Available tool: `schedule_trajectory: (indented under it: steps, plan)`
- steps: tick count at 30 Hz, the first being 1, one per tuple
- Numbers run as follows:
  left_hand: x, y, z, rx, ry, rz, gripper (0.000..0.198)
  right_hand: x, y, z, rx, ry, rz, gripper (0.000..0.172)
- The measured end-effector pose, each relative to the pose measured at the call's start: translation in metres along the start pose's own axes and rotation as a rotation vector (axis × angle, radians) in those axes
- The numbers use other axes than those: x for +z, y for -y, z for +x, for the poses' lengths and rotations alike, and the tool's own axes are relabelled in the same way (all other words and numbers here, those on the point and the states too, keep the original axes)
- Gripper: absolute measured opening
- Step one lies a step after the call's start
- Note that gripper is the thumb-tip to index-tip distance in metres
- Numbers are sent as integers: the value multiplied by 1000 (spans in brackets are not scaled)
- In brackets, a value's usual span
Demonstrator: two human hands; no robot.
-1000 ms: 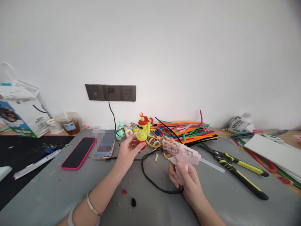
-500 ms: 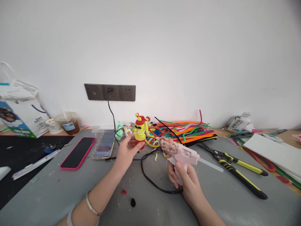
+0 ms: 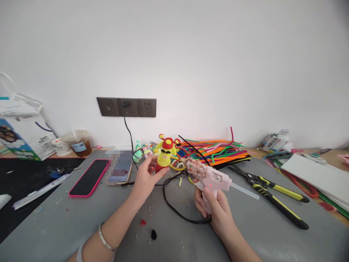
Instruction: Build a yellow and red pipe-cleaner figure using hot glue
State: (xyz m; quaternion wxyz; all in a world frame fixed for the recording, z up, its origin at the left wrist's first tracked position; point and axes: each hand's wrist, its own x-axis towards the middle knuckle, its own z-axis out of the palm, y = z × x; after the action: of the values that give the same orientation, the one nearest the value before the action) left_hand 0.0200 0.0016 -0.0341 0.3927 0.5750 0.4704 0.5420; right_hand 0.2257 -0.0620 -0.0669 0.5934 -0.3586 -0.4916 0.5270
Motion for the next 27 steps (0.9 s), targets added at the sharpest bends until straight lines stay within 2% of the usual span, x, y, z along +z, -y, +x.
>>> schedule_trajectory:
  steps: [4, 7, 12, 27]
  plan:
    - [1, -2, -1, -108, 138, -213, 41, -2, -3, 0, -8, 46, 1, 43]
    - [3, -5, -3, -169, 196, -301, 45, -2, -6, 0, -31, 71, 1, 45]
    - [5, -8, -6, -160, 217, -288, 48, -1, -9, -1, -14, 80, -27, 48]
    - [6, -7, -7, -180, 275, -278, 44, -3, -7, -3, 64, 79, -82, 53]
